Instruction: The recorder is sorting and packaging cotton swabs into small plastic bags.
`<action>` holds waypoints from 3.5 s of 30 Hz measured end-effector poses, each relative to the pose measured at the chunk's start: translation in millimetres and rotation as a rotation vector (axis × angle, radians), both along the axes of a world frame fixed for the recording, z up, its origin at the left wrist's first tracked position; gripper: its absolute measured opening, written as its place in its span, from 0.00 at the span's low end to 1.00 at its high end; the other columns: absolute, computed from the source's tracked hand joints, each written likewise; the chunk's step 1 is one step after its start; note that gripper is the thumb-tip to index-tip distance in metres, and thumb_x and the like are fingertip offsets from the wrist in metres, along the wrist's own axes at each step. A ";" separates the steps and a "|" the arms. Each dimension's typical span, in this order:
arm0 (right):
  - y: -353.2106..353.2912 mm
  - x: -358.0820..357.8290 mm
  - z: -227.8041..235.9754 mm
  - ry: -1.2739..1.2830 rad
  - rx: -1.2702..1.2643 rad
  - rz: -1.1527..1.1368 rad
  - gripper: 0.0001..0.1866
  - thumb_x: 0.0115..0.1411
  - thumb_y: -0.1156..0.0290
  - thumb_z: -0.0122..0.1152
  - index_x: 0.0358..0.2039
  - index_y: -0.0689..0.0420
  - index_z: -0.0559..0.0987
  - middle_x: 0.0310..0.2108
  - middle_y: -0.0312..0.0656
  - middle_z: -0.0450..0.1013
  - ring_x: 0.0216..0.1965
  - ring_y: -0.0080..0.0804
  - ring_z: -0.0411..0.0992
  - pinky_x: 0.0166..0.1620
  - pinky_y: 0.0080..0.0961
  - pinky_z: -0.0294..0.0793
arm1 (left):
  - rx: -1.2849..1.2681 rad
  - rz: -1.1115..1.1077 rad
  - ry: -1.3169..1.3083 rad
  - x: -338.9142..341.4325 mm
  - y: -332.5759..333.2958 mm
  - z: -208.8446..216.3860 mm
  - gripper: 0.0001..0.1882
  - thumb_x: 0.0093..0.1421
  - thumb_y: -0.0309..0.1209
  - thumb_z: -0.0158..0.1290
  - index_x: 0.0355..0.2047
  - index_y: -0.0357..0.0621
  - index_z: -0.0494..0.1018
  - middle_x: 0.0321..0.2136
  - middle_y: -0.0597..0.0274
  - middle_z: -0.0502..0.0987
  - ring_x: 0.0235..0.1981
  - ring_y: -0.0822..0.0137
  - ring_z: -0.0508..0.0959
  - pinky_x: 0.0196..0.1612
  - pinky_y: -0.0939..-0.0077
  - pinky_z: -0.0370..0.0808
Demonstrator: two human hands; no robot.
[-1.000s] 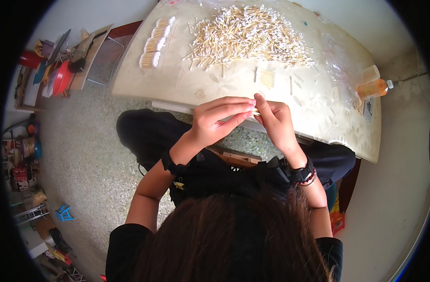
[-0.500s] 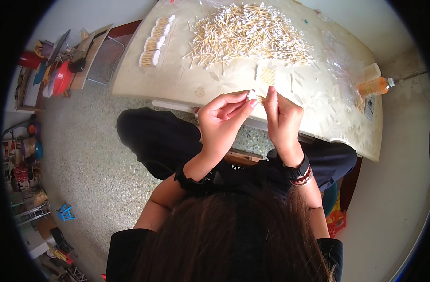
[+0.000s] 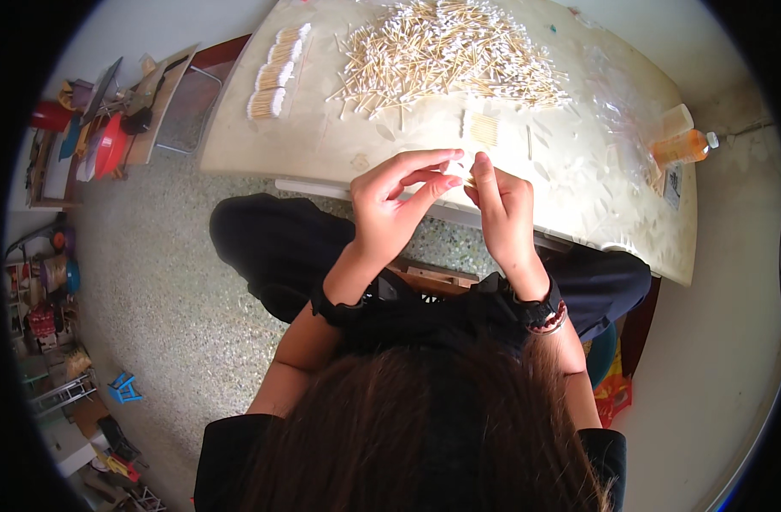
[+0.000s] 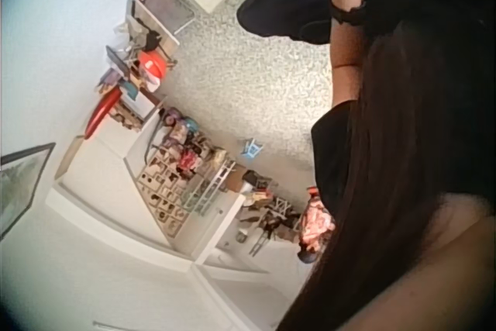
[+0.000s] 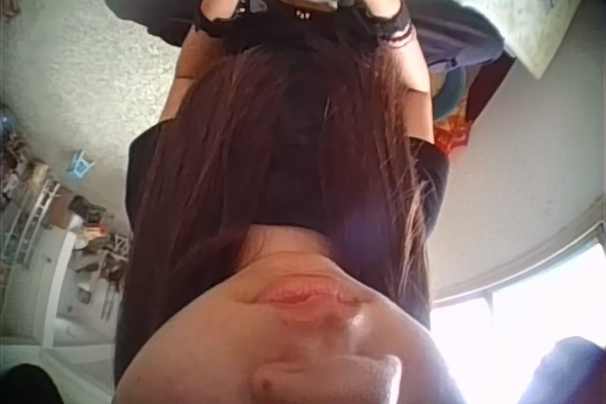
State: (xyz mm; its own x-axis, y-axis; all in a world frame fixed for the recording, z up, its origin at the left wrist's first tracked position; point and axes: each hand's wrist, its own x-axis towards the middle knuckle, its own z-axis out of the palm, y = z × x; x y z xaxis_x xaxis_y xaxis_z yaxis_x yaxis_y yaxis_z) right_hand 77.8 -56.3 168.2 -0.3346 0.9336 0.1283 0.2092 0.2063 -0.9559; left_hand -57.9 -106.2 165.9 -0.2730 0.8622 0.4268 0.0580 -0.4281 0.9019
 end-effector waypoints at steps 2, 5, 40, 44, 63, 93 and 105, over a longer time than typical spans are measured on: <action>0.6 0.4 1.9 -0.020 0.019 0.001 0.27 0.67 0.59 0.45 0.14 0.64 0.71 0.09 0.38 0.61 0.13 0.23 0.56 0.20 0.24 0.59 | 0.031 -0.025 0.088 -6.6 4.1 2.3 0.10 0.54 0.14 0.54 0.38 0.30 0.74 0.37 0.49 0.78 0.36 0.68 0.79 0.40 0.79 0.77; 2.4 1.3 -0.9 -0.035 -0.007 0.015 0.27 0.67 0.59 0.45 0.14 0.62 0.71 0.08 0.37 0.61 0.13 0.22 0.57 0.20 0.23 0.59 | 0.058 -0.068 0.179 -13.1 6.5 4.0 0.10 0.53 0.14 0.55 0.37 0.30 0.75 0.36 0.51 0.78 0.35 0.68 0.79 0.38 0.79 0.77; 1.1 -2.5 -39.8 0.387 -1.071 0.498 0.21 0.65 0.58 0.44 0.16 0.51 0.64 0.11 0.24 0.51 0.12 0.14 0.45 0.17 0.17 0.43 | 0.013 -0.276 0.559 -46.3 1.2 3.5 0.07 0.48 0.18 0.60 0.29 0.36 0.77 0.27 0.59 0.79 0.28 0.68 0.79 0.30 0.80 0.74; 2.8 -10.3 -52.8 0.273 -1.000 0.431 0.22 0.65 0.57 0.45 0.15 0.51 0.64 0.11 0.24 0.53 0.12 0.14 0.47 0.16 0.16 0.44 | -0.435 -0.489 0.159 -66.8 10.3 -14.6 0.06 0.53 0.18 0.56 0.32 0.35 0.76 0.29 0.62 0.79 0.32 0.72 0.79 0.35 0.80 0.75; 14.7 -15.4 -90.7 -0.246 -0.313 0.134 0.27 0.62 0.56 0.48 0.15 0.65 0.72 0.10 0.41 0.63 0.15 0.26 0.61 0.24 0.26 0.62 | -0.493 0.398 0.739 -139.2 40.6 -145.2 0.06 0.47 0.24 0.56 0.27 0.37 0.72 0.19 0.52 0.73 0.22 0.58 0.76 0.28 0.68 0.72; 35.7 -36.1 -143.1 -0.675 0.596 -0.106 0.11 0.61 0.62 0.50 0.24 0.52 0.69 0.07 0.42 0.67 0.11 0.40 0.70 0.16 0.33 0.68 | -0.210 0.033 0.750 -39.3 22.3 -118.6 0.11 0.50 0.22 0.56 0.36 0.36 0.75 0.37 0.56 0.72 0.40 0.55 0.72 0.43 0.67 0.70; 45.3 0.4 -118.3 -0.352 0.590 0.159 0.05 0.50 0.75 0.62 0.29 0.59 0.78 0.32 0.43 0.71 0.34 0.42 0.69 0.37 0.33 0.70 | -0.189 0.096 0.801 -32.5 22.9 -120.5 0.09 0.50 0.21 0.56 0.34 0.36 0.75 0.35 0.56 0.72 0.38 0.55 0.72 0.40 0.67 0.71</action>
State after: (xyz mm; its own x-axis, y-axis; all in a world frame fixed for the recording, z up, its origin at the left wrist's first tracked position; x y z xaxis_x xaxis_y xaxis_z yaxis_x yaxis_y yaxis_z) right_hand 78.2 -11.1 49.9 -0.5761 0.6779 0.4567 0.4097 0.7230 -0.5562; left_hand -90.3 -83.4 45.4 -0.0241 0.9273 0.3735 0.7419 -0.2338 0.6284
